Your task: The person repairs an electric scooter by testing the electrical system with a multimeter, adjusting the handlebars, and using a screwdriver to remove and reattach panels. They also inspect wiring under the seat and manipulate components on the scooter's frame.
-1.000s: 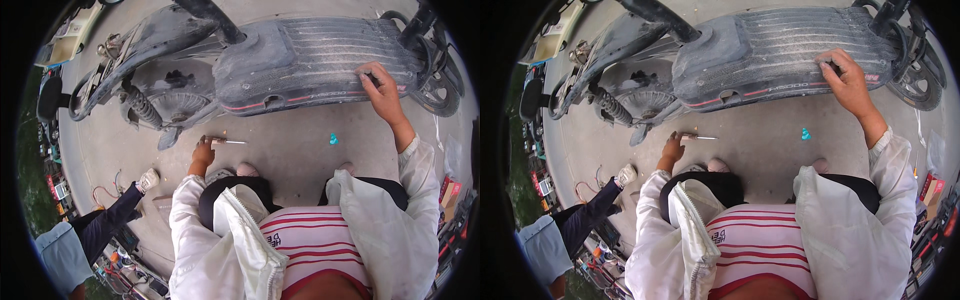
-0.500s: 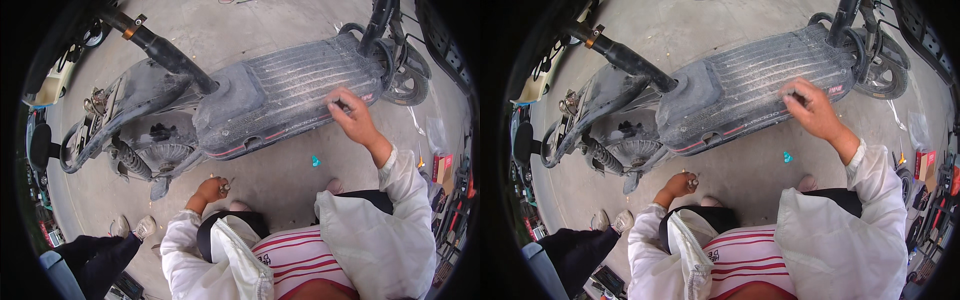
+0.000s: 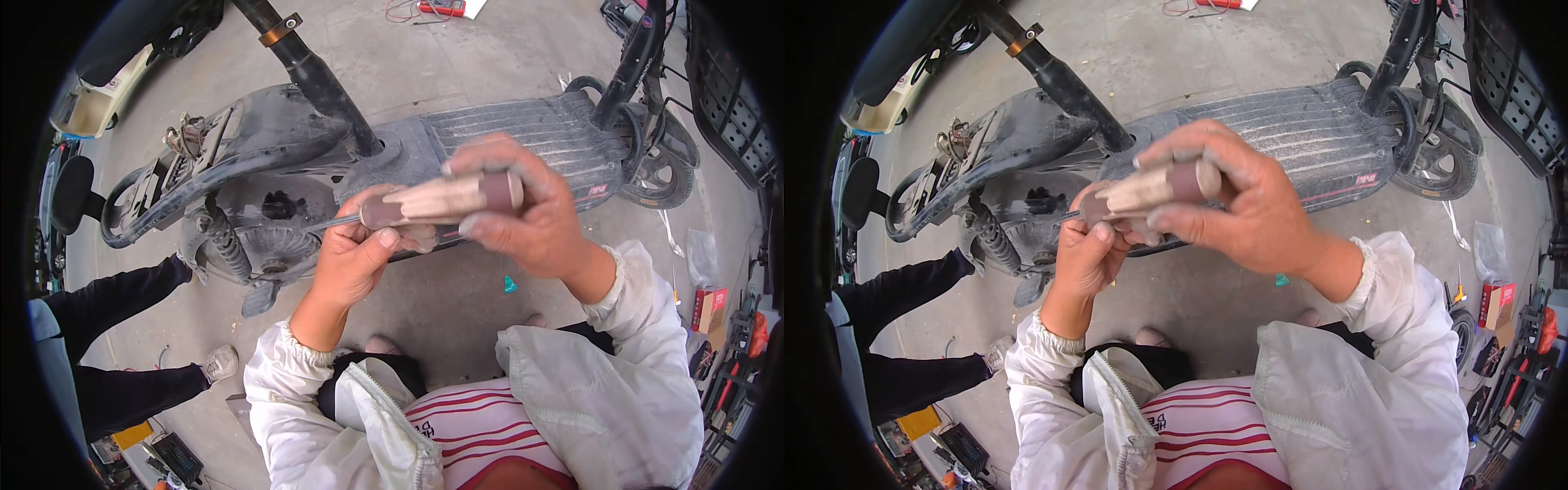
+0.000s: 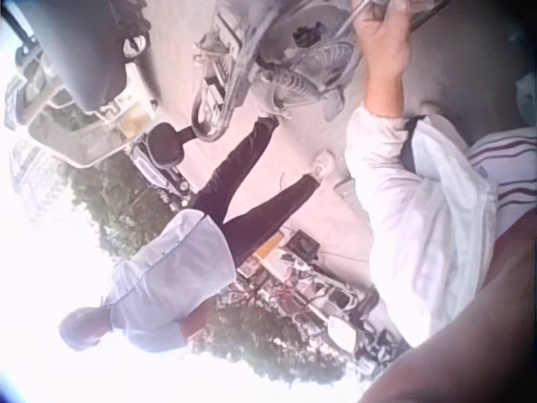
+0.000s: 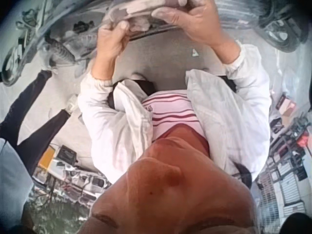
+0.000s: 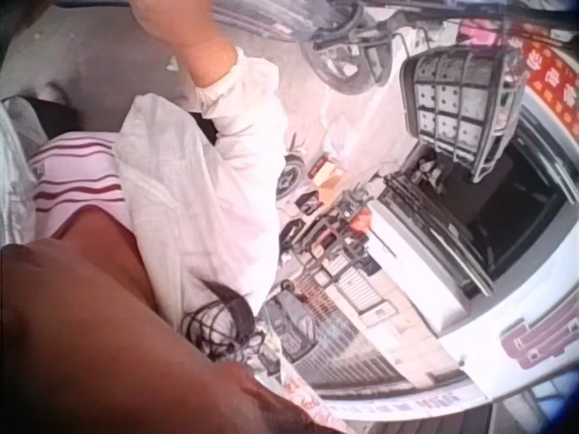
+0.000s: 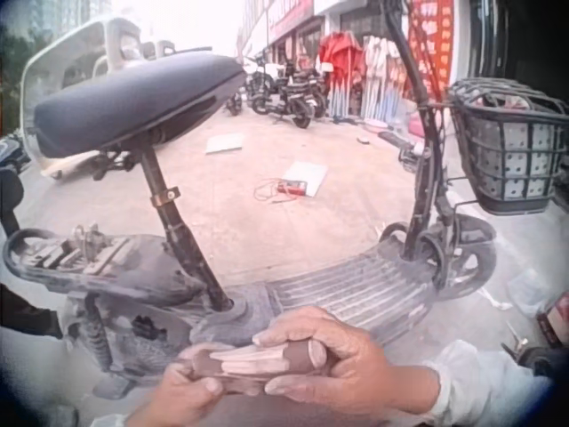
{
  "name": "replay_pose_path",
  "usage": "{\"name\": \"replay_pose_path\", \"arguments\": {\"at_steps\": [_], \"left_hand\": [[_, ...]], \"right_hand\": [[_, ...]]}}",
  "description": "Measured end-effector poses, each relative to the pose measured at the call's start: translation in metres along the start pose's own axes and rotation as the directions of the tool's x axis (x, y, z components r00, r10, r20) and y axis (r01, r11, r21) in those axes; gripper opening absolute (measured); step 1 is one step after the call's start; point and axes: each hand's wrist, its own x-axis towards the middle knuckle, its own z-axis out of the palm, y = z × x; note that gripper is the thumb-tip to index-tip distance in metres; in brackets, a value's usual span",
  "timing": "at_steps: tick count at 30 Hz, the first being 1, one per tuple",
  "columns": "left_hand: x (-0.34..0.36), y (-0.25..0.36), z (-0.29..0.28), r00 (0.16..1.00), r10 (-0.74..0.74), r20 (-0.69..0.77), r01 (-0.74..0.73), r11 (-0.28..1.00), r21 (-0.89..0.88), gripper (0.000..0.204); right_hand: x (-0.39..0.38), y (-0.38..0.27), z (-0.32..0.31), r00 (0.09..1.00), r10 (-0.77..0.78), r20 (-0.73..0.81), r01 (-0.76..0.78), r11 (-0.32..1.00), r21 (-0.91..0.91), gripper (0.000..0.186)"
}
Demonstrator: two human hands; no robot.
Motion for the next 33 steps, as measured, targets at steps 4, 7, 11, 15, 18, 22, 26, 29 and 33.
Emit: {"name": "replay_pose_path", "arguments": {"at_steps": [4,7,11,15,18,22,26,29,33], "left_hand": [[0.003,0.007,-0.039,0.922,0.246,0.299,-0.346,0.179,0.921,0.037],[-0.01,-0.017,-0.083,0.831,0.305,0.464,-0.427,-0.184,0.885,0.036],[-0.01,-0.036,-0.091,0.798,0.35,0.49,-0.433,-0.233,0.871,0.034],[-0.01,-0.046,-0.103,0.779,0.386,0.494,-0.455,-0.194,0.869,0.031],[-0.009,-0.049,-0.105,0.77,0.401,0.496,-0.461,-0.188,0.867,0.031],[-0.009,-0.051,-0.109,0.768,0.412,0.491,-0.469,-0.161,0.868,0.031],[-0.008,-0.048,-0.108,0.758,0.419,0.5,-0.476,-0.168,0.863,0.03],[-0.009,-0.051,-0.11,0.766,0.414,0.491,-0.481,-0.138,0.866,0.031],[-0.008,-0.051,-0.109,0.762,0.421,0.492,-0.482,-0.138,0.865,0.031]], "right_hand": [[0.039,0.005,-0.007,0.944,-0.035,-0.329,0.061,0.996,0.068,0.031],[0.07,0.011,0.0,0.936,0.041,-0.351,0.177,0.804,0.568,0.025],[0.086,0.024,0.025,0.884,0.233,-0.405,-0.052,0.91,0.411,0.032],[0.099,0.041,0.047,0.897,0.203,-0.392,-0.043,0.924,0.381,0.038],[0.105,0.049,0.061,0.908,0.225,-0.353,-0.088,0.927,0.365,0.04],[0.107,0.062,0.069,0.899,0.23,-0.373,-0.078,0.921,0.382,0.038],[0.11,0.06,0.07,0.919,0.25,-0.306,-0.118,0.913,0.391,0.037],[0.116,0.058,0.072,0.962,0.233,-0.141,-0.157,0.898,0.412,0.036],[0.125,0.058,0.073,0.976,0.197,-0.089,-0.178,0.967,0.183,0.035]]}}
